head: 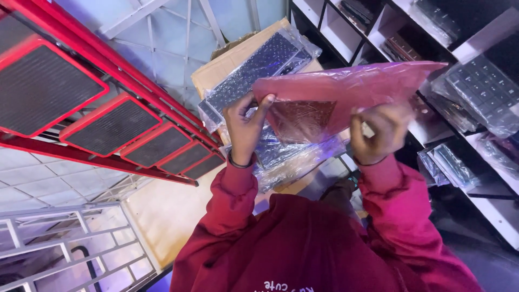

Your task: Organizing and inspecting packaged computer keyboards on a shelf in an electronics shop.

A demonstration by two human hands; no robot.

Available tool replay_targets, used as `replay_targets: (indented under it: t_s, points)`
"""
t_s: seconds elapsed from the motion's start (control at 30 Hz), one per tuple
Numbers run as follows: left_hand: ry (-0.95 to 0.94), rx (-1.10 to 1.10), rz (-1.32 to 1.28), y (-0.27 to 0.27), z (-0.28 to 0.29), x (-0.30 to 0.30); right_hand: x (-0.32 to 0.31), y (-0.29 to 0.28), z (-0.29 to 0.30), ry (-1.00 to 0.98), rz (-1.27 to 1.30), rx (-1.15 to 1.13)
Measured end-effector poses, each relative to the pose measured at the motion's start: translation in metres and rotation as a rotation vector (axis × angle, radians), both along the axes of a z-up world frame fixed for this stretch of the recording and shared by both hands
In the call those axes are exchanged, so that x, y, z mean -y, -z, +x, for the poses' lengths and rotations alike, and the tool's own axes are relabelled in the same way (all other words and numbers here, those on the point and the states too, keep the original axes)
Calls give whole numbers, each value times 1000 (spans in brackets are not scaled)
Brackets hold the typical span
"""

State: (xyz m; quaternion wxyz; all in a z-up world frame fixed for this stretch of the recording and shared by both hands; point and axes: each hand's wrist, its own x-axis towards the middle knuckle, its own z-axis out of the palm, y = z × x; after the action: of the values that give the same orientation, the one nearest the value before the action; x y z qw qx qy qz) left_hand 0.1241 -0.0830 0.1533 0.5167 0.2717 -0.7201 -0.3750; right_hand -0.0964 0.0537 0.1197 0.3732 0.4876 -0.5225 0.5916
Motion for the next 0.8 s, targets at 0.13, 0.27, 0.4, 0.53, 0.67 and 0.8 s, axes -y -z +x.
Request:
replay_targets:
  t_s: [0.13,0.27,0.4,0.53,0.67,0.8]
  points:
    - [-37,-73,160,-8,-1,-5,2,14,36,-93,99,-9]
    - [47,-138,282,29,3,8,5,2,51,-152,166,84]
    - [91,-162,313,26,3,9,5,-2,54,-160,167,108]
    - [106,-189,315,40,0,12,7,-1,51,-164,176,131]
    - [141,-185,275,1,-9,-6,9,-6,48,-221,232,192]
    - [83,-164,250,5,-6,-4,5,-12,33,-265,262,189]
